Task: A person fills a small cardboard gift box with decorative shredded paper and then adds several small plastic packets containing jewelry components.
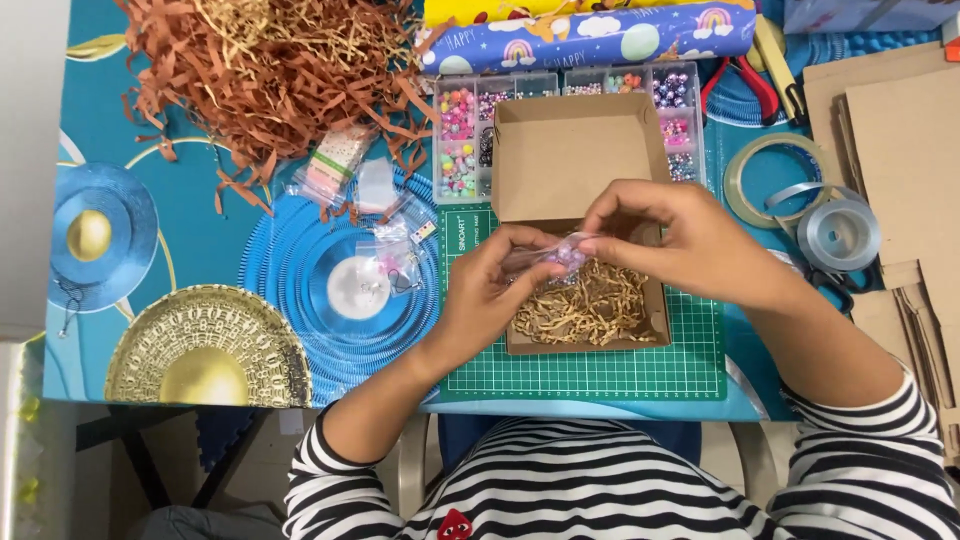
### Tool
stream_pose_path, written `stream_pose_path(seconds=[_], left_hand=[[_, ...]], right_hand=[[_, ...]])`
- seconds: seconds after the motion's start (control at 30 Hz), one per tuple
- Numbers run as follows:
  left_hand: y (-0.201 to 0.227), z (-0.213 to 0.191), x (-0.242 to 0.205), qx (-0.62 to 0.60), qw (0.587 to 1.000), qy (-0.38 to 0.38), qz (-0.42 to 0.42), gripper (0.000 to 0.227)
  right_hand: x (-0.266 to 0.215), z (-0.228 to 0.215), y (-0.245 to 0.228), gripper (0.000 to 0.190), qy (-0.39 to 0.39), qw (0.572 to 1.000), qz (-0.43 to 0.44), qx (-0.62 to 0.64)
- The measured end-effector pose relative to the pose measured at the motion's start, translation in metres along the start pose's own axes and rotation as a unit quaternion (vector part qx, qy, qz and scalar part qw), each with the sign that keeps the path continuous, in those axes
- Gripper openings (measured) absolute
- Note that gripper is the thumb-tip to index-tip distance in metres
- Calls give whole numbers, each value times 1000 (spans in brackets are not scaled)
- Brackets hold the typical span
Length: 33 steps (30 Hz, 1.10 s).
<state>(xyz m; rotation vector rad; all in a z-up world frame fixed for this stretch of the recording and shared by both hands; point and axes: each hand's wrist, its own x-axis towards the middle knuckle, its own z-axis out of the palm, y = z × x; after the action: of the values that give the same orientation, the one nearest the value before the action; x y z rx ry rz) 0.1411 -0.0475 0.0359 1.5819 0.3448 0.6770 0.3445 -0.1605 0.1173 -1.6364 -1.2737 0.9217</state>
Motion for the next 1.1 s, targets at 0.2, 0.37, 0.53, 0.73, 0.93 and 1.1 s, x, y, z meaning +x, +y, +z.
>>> stream_pose_path(seconds=[0.2, 0.37, 0.53, 0.73, 0.93, 1.1], left_hand=[[-8, -9, 2, -7, 989, 35, 143, 22], [-18, -15, -1, 36, 982, 46, 180, 28], [-20, -11, -6, 13, 983, 49, 178, 34], [-27, -13, -4, 83, 979, 46, 181, 30], [-14, -12, -2, 145, 966, 58, 207, 34], [0, -7, -1, 123, 977, 52, 164, 39]], right_hand=[[-11, -12, -4, 14, -89, 954, -9, -287], [-18, 22, 62, 13, -91, 870, -69, -480], [-23, 42, 72, 19, 24, 804, -138, -578], [-12, 50, 81, 20, 88, 753, -199, -621], [-12, 37, 58, 9, 153, 730, -218, -630], [-19, 20, -7, 32, 63, 960, -139, -235]])
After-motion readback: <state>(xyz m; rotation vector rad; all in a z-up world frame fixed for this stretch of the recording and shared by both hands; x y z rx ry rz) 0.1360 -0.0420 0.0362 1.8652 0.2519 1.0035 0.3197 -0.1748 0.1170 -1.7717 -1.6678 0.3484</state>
